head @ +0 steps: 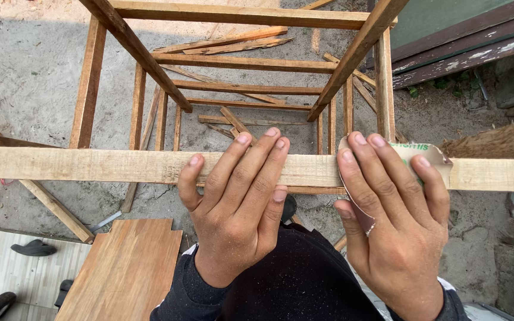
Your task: The person sands the edges and corners of a wooden shelving unit by hand using a piece of sandpaper.
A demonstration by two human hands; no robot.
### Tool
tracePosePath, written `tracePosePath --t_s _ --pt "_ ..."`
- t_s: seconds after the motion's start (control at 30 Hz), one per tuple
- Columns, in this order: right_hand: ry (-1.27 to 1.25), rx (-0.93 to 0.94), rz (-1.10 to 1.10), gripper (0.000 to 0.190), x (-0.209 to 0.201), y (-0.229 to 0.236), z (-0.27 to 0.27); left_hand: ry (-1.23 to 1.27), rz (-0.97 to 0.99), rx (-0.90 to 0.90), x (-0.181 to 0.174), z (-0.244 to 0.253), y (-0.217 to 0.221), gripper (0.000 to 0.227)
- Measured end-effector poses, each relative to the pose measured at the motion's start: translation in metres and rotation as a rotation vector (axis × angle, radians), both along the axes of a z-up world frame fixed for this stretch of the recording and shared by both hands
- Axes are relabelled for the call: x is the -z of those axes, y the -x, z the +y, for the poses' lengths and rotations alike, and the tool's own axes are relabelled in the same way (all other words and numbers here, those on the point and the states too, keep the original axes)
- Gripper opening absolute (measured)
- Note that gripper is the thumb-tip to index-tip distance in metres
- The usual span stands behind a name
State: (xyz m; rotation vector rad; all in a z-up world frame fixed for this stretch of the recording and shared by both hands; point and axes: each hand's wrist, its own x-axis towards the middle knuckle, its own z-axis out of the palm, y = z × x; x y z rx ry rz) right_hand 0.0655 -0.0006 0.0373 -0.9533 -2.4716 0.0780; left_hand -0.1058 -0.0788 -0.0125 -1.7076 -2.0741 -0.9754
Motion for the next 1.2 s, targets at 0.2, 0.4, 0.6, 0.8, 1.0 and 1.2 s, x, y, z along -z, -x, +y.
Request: tracePosePath --t_s 0.2,0.4,0.6,0.8,1.0,1.2 --pt "0.101 0.030 -0.005 0.038 -0.001 -0.005 0.001 0.032 0.028 0.022 -0.004 -0.006 0.003 0.040" --pt "-0.013 -0.154 -0.004 0.033 0.022 -0.009 0.012 0.038 0.026 0.007 0.001 -0.009 0.000 0.040" --pt "0.319 -0.232 0.367 0.039 0.041 -0.003 0.009 0.004 -0.057 -0.004 0.010 0.000 -0.009 0.040" --pt "0.165 -0.216 0.200 0.035 0.030 0.000 0.007 -0.010 -0.070 0.006 0.008 0.001 -0.009 0.039" --pt "0.041 -0.273 0.048 0.032 0.032 -0.004 0.024 -0.031 -0.054 0.002 0.007 0.000 -0.008 0.037" --pt "-0.088 -0.132 -0.121 0.034 0.018 0.015 0.006 -0.002 -0.081 0.065 0.002 -0.005 -0.001 0.040"
